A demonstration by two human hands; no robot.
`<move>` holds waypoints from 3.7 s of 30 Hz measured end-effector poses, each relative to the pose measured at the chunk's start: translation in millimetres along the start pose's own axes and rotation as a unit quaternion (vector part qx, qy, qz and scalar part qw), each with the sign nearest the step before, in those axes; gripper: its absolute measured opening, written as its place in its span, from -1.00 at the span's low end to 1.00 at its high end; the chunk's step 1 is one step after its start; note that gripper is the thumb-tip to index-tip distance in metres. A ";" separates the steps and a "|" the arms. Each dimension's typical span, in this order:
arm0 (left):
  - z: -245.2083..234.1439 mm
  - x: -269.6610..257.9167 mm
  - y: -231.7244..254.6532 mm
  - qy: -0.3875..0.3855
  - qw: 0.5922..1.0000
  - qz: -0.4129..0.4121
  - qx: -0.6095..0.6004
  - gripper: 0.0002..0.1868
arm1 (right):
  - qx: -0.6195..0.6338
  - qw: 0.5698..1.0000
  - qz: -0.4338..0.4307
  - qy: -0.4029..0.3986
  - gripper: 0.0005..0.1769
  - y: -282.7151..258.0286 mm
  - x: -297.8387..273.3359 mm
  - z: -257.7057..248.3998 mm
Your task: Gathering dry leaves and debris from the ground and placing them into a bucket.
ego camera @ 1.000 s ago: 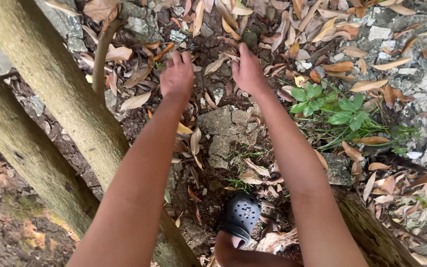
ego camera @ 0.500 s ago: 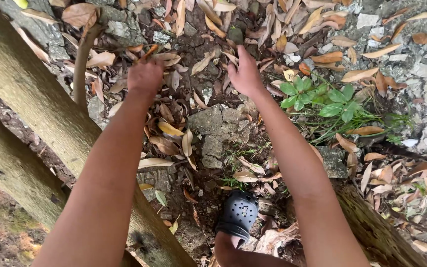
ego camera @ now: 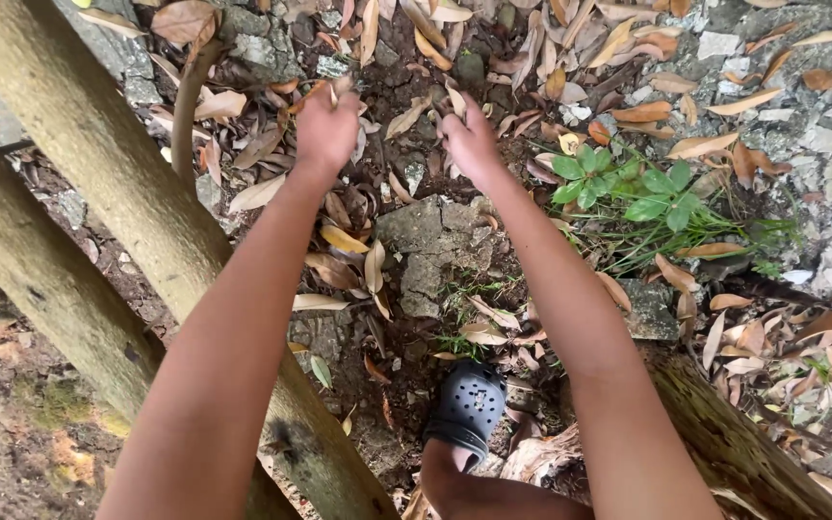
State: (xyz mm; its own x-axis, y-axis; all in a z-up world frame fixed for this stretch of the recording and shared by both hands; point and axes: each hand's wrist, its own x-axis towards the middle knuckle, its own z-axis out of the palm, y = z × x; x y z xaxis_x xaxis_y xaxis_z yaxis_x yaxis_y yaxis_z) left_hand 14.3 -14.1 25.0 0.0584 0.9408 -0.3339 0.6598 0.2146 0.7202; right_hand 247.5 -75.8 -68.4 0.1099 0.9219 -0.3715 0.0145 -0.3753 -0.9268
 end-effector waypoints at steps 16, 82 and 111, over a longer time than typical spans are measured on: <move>37.4 -80.9 -16.4 0.063 0.930 -0.066 -0.357 -0.63 | -0.252 0.964 0.018 -0.086 -0.45 -42.3 -86.9 48.4; 83.8 -195.3 -80.0 0.300 0.816 -0.386 -0.309 -0.53 | -0.403 0.843 -0.295 -0.198 -0.63 3.8 -133.4 117.9; 81.9 -115.7 -86.9 0.203 0.878 -0.257 -0.348 -0.57 | -0.272 0.952 -0.036 -0.139 -0.64 -6.5 -107.6 77.7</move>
State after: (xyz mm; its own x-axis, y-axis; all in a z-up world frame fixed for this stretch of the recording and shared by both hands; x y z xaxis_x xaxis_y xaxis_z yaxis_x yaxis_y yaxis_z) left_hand 11.6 -163.1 -48.7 -0.4783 0.6587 -0.5808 -0.1057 0.6134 0.7827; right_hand 158.4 -165.0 -26.6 -0.1773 0.9084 -0.3787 0.5318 -0.2354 -0.8135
